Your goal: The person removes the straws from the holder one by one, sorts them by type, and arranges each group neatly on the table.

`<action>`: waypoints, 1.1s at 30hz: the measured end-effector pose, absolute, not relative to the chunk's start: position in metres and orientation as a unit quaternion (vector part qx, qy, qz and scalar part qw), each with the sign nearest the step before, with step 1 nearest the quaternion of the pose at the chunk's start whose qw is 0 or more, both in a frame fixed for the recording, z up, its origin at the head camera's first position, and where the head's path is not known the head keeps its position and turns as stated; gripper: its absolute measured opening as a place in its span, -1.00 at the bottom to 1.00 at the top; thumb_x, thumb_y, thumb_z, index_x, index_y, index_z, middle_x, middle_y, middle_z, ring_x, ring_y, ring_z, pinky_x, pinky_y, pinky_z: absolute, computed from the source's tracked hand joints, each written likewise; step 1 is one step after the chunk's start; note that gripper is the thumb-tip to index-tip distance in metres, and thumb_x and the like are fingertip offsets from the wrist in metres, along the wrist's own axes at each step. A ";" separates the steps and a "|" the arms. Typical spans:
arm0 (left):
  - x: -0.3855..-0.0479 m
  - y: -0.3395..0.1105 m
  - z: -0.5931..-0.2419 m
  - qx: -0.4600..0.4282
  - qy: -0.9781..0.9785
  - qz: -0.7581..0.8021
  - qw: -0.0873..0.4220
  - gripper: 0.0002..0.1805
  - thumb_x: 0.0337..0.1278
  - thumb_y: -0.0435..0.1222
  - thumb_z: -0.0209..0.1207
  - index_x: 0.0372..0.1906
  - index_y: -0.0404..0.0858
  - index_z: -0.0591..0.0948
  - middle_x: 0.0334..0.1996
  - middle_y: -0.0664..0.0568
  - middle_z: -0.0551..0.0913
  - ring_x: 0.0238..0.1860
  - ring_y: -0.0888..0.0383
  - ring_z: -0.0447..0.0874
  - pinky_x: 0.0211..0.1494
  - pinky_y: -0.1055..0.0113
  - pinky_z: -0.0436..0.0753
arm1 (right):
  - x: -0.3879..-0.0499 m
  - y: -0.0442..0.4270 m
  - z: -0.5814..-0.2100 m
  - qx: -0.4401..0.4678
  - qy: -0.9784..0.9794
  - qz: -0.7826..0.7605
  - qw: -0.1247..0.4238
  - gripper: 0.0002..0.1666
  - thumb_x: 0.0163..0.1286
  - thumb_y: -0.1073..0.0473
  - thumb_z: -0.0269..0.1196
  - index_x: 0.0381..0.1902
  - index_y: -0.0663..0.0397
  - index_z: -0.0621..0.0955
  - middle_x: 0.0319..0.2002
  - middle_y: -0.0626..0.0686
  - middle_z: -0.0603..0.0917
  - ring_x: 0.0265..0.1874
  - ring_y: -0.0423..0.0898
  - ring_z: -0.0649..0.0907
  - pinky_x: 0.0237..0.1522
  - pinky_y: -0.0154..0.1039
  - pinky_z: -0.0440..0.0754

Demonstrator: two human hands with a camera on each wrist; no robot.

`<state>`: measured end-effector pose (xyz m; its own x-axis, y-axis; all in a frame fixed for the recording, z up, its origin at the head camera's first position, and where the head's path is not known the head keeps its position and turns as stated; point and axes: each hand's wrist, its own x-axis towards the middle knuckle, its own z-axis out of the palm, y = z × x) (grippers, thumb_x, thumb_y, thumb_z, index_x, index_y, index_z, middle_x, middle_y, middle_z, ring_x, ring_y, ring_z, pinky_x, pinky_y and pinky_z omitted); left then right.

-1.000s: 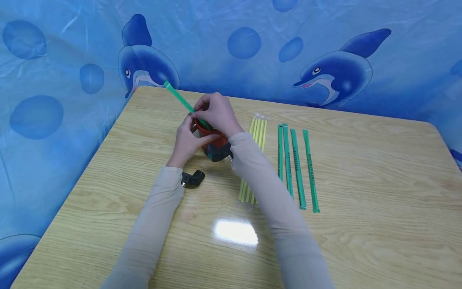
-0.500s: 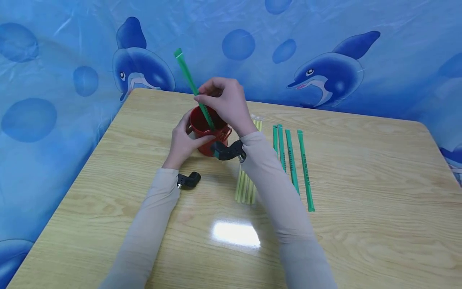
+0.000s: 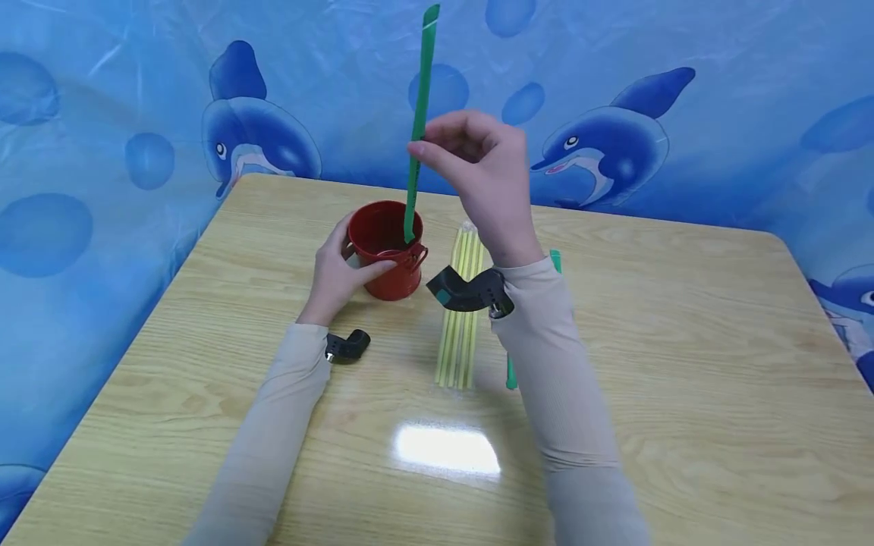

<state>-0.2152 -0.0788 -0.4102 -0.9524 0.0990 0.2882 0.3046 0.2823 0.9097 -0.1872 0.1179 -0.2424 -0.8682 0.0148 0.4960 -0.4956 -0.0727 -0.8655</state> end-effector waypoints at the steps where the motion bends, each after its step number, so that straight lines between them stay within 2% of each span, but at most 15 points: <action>1: -0.215 -0.079 -0.411 -0.127 -0.795 -0.586 0.090 -0.08 -0.20 -0.11 0.48 0.35 -0.16 0.30 0.21 0.05 0.43 0.21 0.13 0.37 0.17 0.22 0.50 | -0.186 0.120 -0.240 0.183 -0.649 0.715 0.185 -0.90 0.08 0.46 0.36 -0.40 0.25 0.70 -0.48 0.04 0.68 -0.39 -0.02 0.61 -0.19 -0.23 0.55; 9: -0.211 -0.086 -0.414 -0.126 -0.790 -0.592 0.098 -0.09 -0.19 -0.18 0.48 0.36 -0.16 0.30 0.23 0.04 0.42 0.22 0.12 0.37 0.20 0.21 0.48 | -0.173 0.142 -0.236 0.209 -0.647 0.687 0.257 -0.95 0.10 0.50 0.32 -0.42 0.42 0.67 -0.52 0.08 0.67 -0.49 -0.04 0.61 -0.24 -0.22 0.60; 13: -0.207 -0.086 -0.414 -0.129 -0.787 -0.595 0.102 -0.08 -0.20 -0.21 0.49 0.36 -0.17 0.31 0.23 0.02 0.42 0.21 0.11 0.37 0.21 0.21 0.47 | -0.166 0.162 -0.238 0.197 -0.645 0.694 0.253 -0.91 0.09 0.52 0.32 -0.40 0.52 0.64 -0.51 0.09 0.67 -0.49 -0.04 0.63 -0.22 -0.22 0.62; 19: -0.205 -0.082 -0.410 -0.136 -0.779 -0.603 0.105 -0.09 -0.22 -0.23 0.49 0.35 -0.18 0.32 0.22 0.02 0.43 0.20 0.13 0.39 0.19 0.25 0.49 | -0.156 0.211 -0.249 0.148 -0.599 0.760 0.205 -0.86 0.08 0.58 0.29 -0.36 0.61 0.60 -0.50 0.20 0.66 -0.47 0.01 0.63 -0.18 -0.22 0.63; 25: -0.208 -0.080 -0.409 -0.138 -0.774 -0.609 0.106 -0.09 -0.23 -0.26 0.50 0.34 -0.20 0.33 0.21 0.00 0.44 0.19 0.12 0.40 0.18 0.24 0.50 | -0.146 0.254 -0.266 0.113 -0.588 0.785 0.160 -0.88 0.14 0.59 0.23 -0.32 0.62 0.58 -0.48 0.20 0.66 -0.47 0.00 0.63 -0.19 -0.27 0.64; 33: -0.212 -0.078 -0.410 -0.139 -0.758 -0.630 0.093 -0.09 -0.21 -0.33 0.48 0.36 -0.19 0.31 0.24 -0.03 0.42 0.23 0.07 0.38 0.21 0.20 0.48 | -0.137 0.292 -0.286 0.032 -0.678 0.728 0.100 -0.89 0.21 0.45 0.27 -0.28 0.42 0.63 -0.39 0.09 0.67 -0.43 -0.10 0.64 -0.23 -0.44 0.61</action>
